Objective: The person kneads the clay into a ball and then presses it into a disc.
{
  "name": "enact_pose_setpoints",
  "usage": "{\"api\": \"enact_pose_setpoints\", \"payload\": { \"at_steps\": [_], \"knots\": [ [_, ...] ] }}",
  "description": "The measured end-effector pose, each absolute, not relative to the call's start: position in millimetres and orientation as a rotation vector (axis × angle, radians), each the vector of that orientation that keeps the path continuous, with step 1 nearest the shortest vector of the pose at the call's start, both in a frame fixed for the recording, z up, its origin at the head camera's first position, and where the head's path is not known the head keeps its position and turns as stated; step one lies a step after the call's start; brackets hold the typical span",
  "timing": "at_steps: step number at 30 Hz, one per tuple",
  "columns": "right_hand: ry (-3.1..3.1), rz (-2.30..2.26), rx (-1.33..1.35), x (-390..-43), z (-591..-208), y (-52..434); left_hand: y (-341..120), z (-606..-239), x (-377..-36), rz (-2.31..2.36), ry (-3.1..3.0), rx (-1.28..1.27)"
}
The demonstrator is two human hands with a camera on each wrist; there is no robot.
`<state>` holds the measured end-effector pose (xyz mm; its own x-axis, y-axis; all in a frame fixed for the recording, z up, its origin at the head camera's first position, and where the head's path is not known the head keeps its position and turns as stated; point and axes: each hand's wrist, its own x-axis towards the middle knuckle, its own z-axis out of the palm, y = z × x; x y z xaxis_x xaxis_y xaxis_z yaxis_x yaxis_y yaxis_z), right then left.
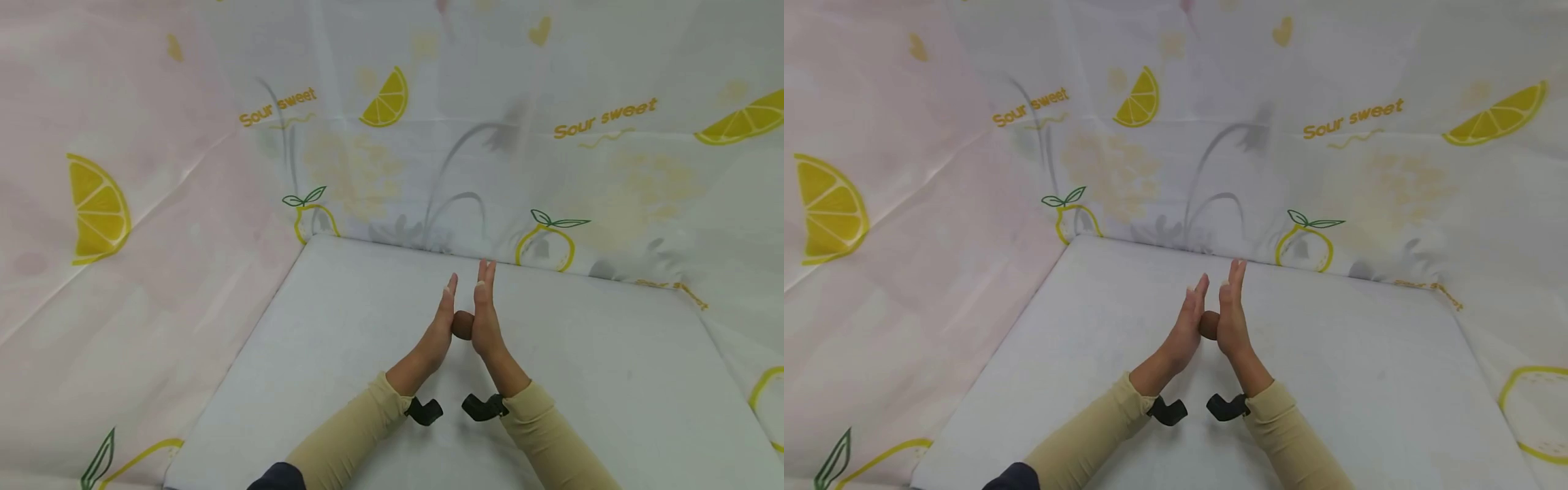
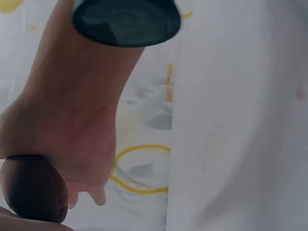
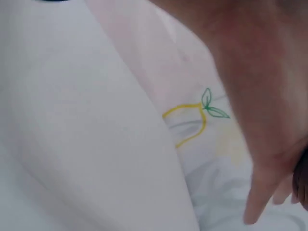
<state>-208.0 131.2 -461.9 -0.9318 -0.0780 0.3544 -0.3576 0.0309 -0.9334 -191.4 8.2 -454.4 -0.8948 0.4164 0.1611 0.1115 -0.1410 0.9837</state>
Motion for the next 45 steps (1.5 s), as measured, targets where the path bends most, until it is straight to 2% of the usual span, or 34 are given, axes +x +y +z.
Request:
{"api": "enact_pose_setpoints", "payload": {
  "at_steps": [9, 13, 25, 35, 45],
  "knots": [
    [-2.151, 2.007, 0.444, -203.9, -480.2, 125.8, -0.1, -439.8, -199.5, 2.202, 1.867, 0.635],
    [-2.189, 1.95, 0.467, -197.0, -485.1, 118.5, -0.1, -437.9, -203.5, 2.235, 1.927, 0.572],
    [-2.197, 1.765, 0.543, -170.2, -485.0, 97.8, 3.0, -464.6, -229.0, 2.02, 2.256, 0.444],
    [-2.117, 1.799, 0.549, -185.0, -468.7, 109.0, 2.8, -481.8, -212.6, 2.019, 2.05, 0.47],
    [-2.118, 1.998, 0.436, -204.0, -473.7, 126.3, -1.2, -464.2, -197.4, 1.998, 1.93, 0.675]
  ]
}}
